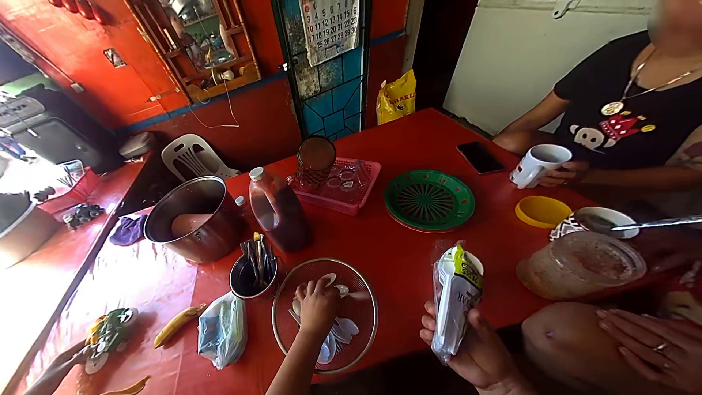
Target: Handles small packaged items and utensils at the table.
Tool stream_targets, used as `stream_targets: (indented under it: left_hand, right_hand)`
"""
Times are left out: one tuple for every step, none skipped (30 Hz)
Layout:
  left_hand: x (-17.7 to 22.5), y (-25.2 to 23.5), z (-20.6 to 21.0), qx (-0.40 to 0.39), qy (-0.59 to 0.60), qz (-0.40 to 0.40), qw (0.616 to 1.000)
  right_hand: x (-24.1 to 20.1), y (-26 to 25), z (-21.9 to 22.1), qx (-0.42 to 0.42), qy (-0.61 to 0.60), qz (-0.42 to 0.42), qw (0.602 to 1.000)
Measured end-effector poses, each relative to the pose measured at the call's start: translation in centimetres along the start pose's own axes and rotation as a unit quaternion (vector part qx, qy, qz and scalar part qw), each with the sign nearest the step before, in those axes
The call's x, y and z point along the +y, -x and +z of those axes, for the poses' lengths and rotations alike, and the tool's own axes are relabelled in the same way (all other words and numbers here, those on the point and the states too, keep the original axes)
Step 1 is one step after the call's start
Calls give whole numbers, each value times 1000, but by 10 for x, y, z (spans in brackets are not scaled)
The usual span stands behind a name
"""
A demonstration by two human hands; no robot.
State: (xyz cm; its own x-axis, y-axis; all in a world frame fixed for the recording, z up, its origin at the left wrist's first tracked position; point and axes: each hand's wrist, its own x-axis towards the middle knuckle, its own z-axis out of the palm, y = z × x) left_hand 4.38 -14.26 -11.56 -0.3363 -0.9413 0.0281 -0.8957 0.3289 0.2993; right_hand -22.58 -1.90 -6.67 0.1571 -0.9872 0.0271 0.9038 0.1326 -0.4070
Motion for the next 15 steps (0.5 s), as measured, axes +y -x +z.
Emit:
stream_targets:
  left_hand:
    - [0, 5, -4, 39, 63, -2, 997]
    - [2, 11, -12, 45, 146, -12, 988]
    - [5, 17, -22, 31, 233, -24, 972]
    - [9, 23, -33, 9, 314, -34, 949]
    - [13, 30, -43, -13, 391, -44, 919]
    - [19, 37, -52, -30, 450, -50, 891]
    - [25, 43, -62, -40, 490, -51, 869]
    - [31, 49, -71, -44, 518, -44, 853]
    - [37, 55, -78, -44, 537, -33, 842]
    - [42, 60, -85, -44, 549, -18, 834]
    - [46, 65, -92, -43, 556, 0, 830]
    - [50, 70, -98, -40, 560, 25, 827]
    - [54, 74, -103, -39, 560, 50, 826]
    - [58, 78, -109, -40, 556, 70, 828]
    - [62, 82, -115, -40, 549, 84, 830]
  right_hand:
    - [-2, 1, 0, 2, 2, -4, 1000]
    - [-4, 2, 0, 5, 6, -10, 1000]
    - [-5, 3, -1, 4, 10, -15, 1000]
    - [-6, 3, -2, 8, 15, -21, 1000]
    - [-6, 3, -3, 14, 22, -24, 999]
    - [-6, 2, -3, 16, 25, -26, 999]
    - [-5, 2, -3, 16, 27, -27, 999]
    - [-4, 1, -2, 15, 29, -25, 999]
    - [-3, 1, -1, 11, 30, -22, 999]
    - [-1, 0, 1, 2, 34, -18, 999]
    - [1, 0, 1, -3, 40, -15, 999]
    - [4, 1, 1, 0, 45, -14, 999]
    - [6, 2, 2, 3, 48, -13, 999]
    - [8, 3, 2, 10, 48, -14, 999]
    - [10, 4, 3, 17, 48, -15, 999]
